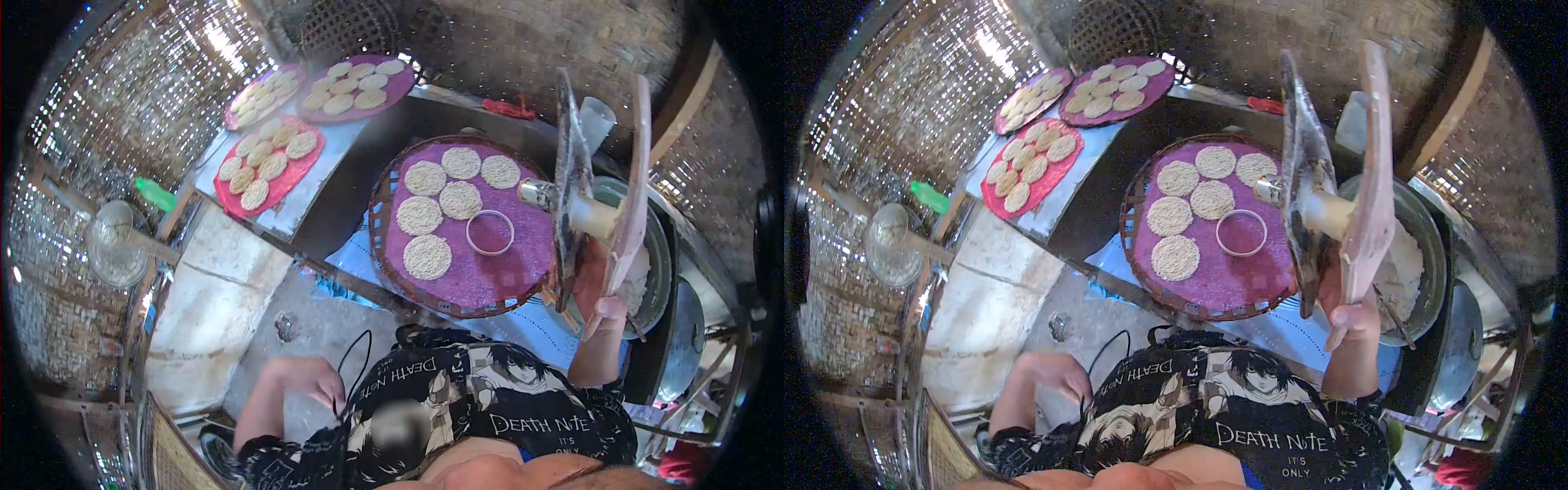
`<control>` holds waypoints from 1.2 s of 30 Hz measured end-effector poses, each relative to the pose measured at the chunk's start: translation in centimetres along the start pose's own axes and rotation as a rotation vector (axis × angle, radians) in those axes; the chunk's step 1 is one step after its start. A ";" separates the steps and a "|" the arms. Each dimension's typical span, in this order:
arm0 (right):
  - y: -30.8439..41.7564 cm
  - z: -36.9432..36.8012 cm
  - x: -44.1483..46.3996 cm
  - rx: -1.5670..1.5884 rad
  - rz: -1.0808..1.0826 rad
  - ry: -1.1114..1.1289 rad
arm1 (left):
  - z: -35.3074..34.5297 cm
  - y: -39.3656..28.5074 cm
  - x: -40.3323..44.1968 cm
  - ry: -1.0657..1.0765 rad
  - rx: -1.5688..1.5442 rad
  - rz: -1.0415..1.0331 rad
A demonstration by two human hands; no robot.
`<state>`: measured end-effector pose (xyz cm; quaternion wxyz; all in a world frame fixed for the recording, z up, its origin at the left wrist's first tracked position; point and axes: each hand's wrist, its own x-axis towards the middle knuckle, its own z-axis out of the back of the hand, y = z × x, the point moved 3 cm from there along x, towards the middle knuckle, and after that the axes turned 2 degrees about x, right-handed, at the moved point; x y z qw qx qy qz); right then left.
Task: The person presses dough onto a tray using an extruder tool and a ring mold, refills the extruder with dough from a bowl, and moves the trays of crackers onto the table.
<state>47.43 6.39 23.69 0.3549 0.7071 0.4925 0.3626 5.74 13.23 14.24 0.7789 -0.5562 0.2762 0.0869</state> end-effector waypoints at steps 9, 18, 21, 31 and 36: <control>-0.3 0.1 -0.3 -0.007 -0.088 0.009 | 6.5 8.1 7.7 -0.348 0.222 -0.015; -0.2 1.3 -1.5 -0.090 -0.166 -0.011 | -3.2 16.7 13.8 -0.667 -0.881 0.204; -0.9 2.3 -1.5 -0.105 -0.190 0.005 | -9.4 29.4 16.8 -0.723 -0.677 0.146; -0.1 0.2 -0.2 -0.139 -0.298 0.054 | 11.2 6.8 3.6 -0.615 0.155 0.368; -2.2 -0.6 0.8 0.040 -0.503 0.357 | 24.6 -12.9 5.7 -0.715 -0.727 -0.986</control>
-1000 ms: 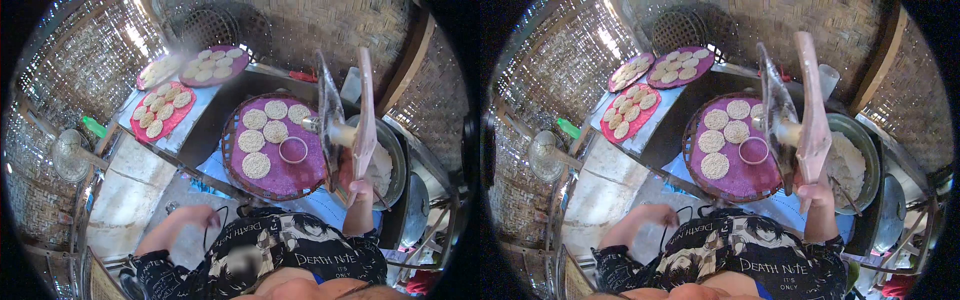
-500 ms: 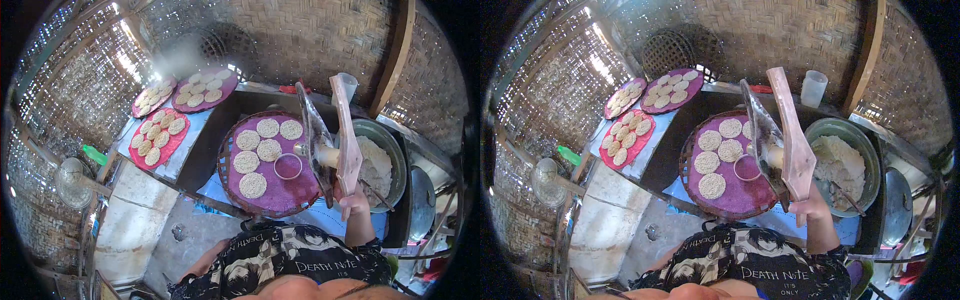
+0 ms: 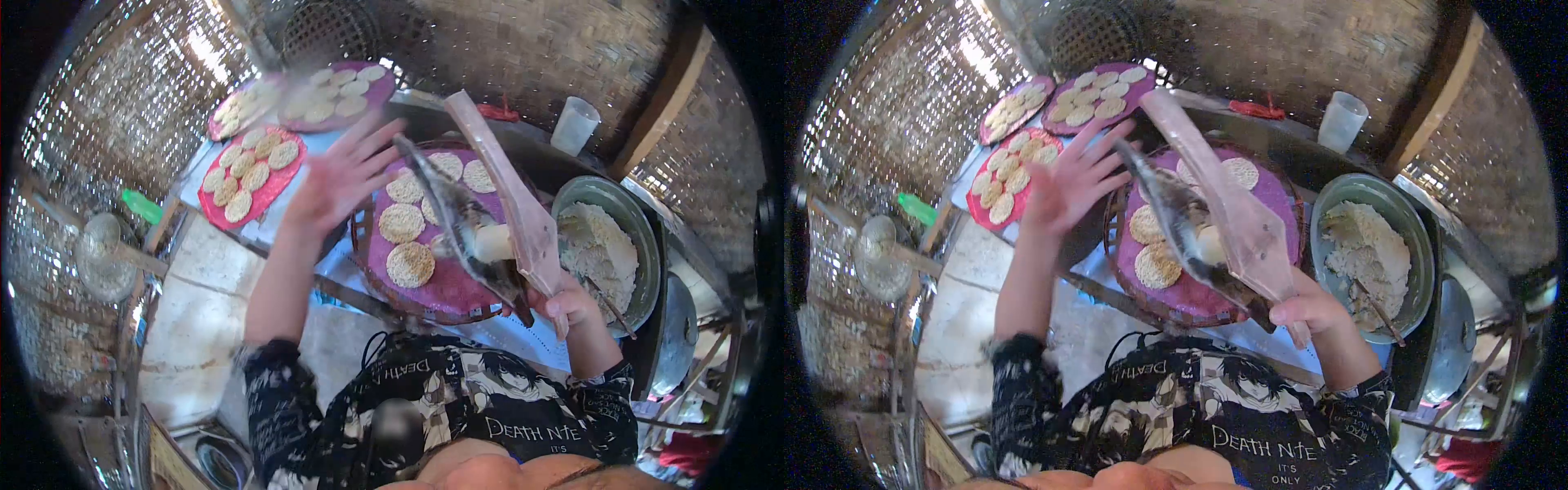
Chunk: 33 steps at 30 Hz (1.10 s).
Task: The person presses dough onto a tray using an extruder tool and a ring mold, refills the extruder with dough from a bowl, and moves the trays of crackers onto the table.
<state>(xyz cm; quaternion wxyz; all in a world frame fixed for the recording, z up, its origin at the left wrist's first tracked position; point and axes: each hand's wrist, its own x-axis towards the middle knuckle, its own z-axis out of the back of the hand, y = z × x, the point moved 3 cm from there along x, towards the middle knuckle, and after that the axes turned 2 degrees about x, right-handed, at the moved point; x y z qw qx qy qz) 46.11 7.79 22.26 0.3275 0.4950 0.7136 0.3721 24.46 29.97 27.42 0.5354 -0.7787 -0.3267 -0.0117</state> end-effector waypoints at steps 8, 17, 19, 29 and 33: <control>-0.3 1.7 -1.7 0.006 -0.189 0.207 | -10.6 1.2 6.8 0.583 -0.315 -0.109; 3.1 3.8 -0.3 0.103 -0.256 0.009 | -5.7 5.4 11.2 0.369 -0.385 -0.153; 4.1 5.0 0.5 0.076 -0.284 0.001 | -2.1 8.4 12.6 0.325 -0.548 -0.134; 3.3 10.0 2.9 0.019 -0.505 -0.148 | 3.7 15.5 11.1 -0.201 -0.825 0.052; 3.2 9.9 2.6 -0.073 -0.540 -0.170 | 3.9 16.3 10.4 -0.224 -0.834 0.048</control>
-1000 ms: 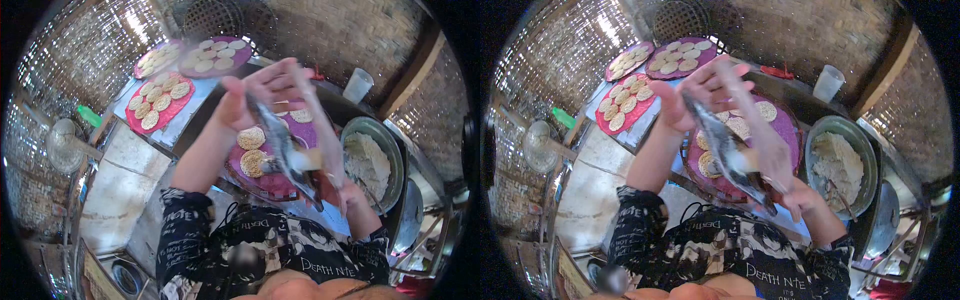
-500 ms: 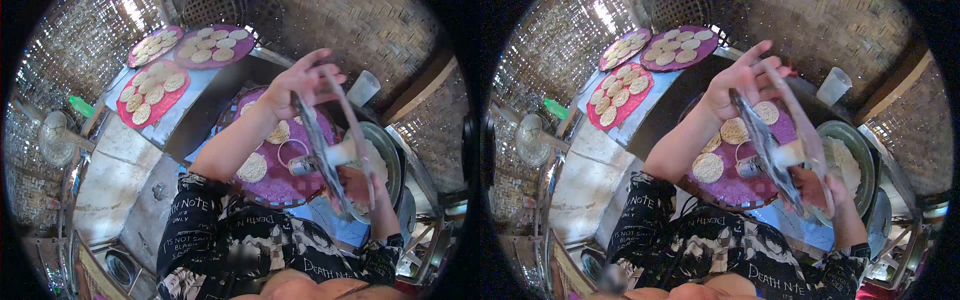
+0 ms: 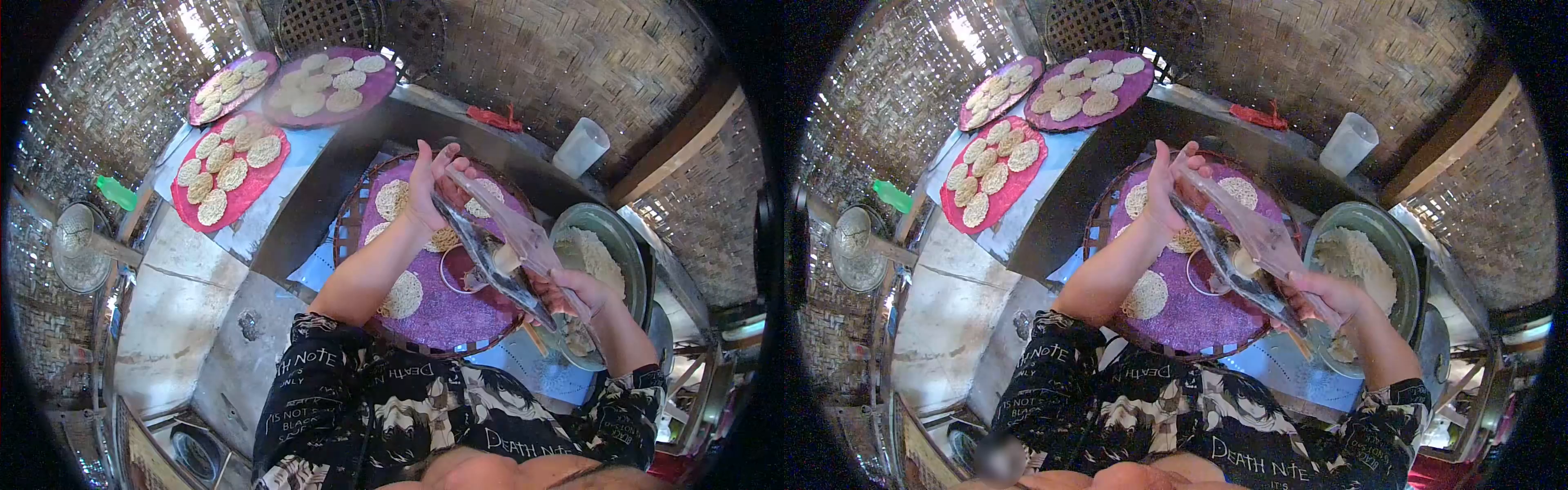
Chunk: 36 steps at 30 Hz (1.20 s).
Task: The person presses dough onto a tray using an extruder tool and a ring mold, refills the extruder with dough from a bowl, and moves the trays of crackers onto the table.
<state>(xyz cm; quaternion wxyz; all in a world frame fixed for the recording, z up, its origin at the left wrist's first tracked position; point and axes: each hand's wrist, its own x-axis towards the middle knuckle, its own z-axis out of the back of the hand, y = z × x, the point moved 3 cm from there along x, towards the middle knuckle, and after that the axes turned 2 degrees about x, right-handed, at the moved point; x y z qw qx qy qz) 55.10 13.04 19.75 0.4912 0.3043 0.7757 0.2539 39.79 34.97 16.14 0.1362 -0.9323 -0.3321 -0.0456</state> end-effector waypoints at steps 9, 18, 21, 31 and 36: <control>0.6 -1.3 2.7 -0.129 0.035 -0.058 | 0.0 -3.4 -0.5 0.021 0.079 -0.053; 2.3 -0.4 2.2 -0.460 0.251 -0.279 | 0.7 -2.9 1.9 0.034 0.012 -0.020; 2.2 0.0 1.1 -0.511 0.204 -0.338 | 1.3 -1.4 2.0 0.024 0.002 -0.005; -0.6 -2.0 1.0 -0.432 0.134 -0.347 | 0.9 -0.9 -2.4 -0.284 0.150 -0.051; 1.1 -4.3 1.9 -0.441 0.279 -0.372 | 0.1 -2.4 -1.6 -0.313 0.153 -0.105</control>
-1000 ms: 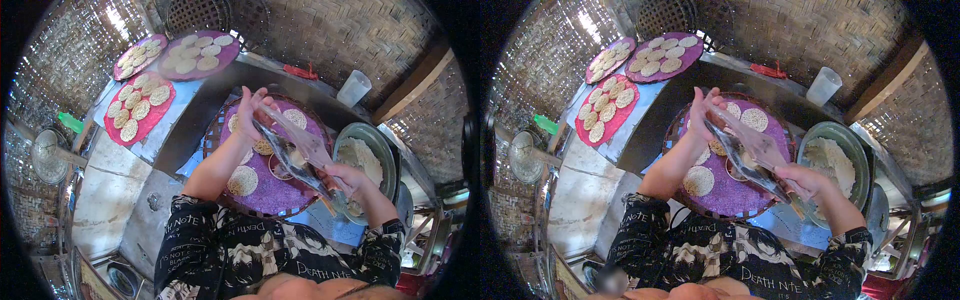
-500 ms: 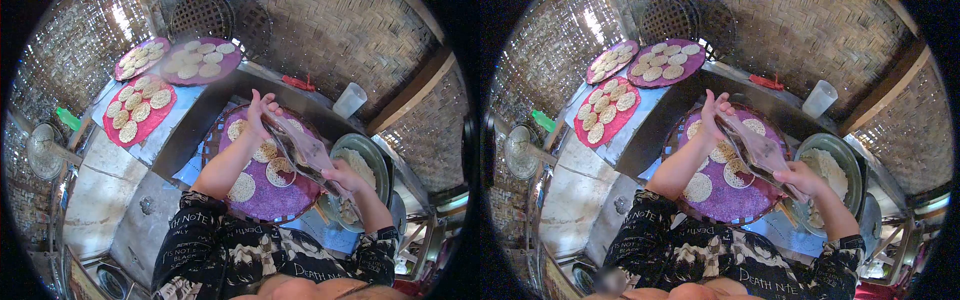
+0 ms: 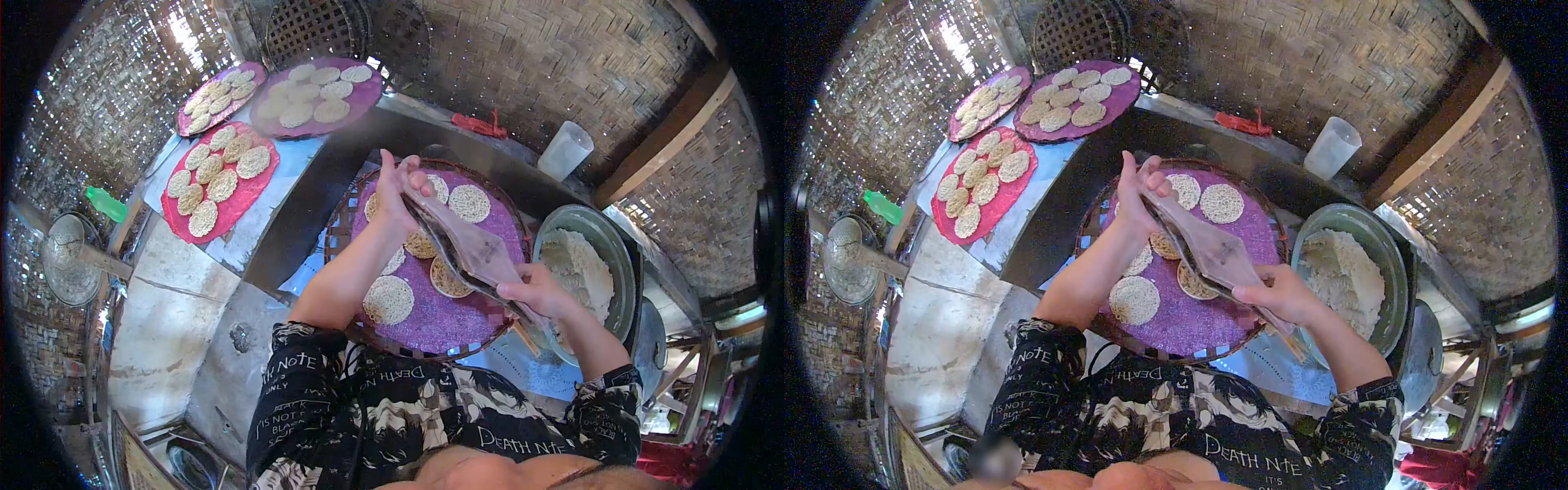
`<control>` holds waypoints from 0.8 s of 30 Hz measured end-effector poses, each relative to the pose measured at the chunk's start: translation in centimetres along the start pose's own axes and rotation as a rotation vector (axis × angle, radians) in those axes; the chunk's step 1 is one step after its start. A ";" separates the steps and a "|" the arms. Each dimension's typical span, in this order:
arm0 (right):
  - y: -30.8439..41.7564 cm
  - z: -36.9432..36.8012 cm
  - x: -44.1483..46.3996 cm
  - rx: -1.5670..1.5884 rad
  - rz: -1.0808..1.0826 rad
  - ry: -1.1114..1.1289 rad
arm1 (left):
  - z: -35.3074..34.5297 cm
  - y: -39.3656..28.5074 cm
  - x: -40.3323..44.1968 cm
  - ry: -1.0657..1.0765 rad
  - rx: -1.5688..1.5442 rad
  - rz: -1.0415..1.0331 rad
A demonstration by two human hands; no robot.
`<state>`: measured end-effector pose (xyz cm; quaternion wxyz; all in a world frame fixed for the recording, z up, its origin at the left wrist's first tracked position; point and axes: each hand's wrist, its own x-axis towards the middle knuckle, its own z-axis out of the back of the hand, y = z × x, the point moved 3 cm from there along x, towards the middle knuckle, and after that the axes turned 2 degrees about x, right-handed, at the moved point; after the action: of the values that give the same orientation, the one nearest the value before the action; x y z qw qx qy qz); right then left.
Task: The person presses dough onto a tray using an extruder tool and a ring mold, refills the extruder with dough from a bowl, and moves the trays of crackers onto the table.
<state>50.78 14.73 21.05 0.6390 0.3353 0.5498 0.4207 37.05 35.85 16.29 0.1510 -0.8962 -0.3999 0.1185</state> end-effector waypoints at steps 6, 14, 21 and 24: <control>-0.9 1.3 -1.2 -0.046 -0.125 0.003 | 1.4 2.3 1.1 0.063 -0.076 0.090; 1.1 1.4 -1.4 0.313 0.274 0.008 | -4.5 1.0 -2.9 0.604 0.678 0.051; -0.6 0.4 4.3 -0.050 0.451 -0.095 | -1.7 1.3 -5.8 0.205 1.643 -0.483; -3.1 0.9 5.8 -0.682 0.347 -0.409 | -0.2 -1.2 -7.9 0.202 1.453 -0.521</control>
<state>52.39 18.71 16.04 0.7286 0.2691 0.1770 0.6045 31.18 30.65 17.61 0.7591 -0.4562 -0.4039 0.2292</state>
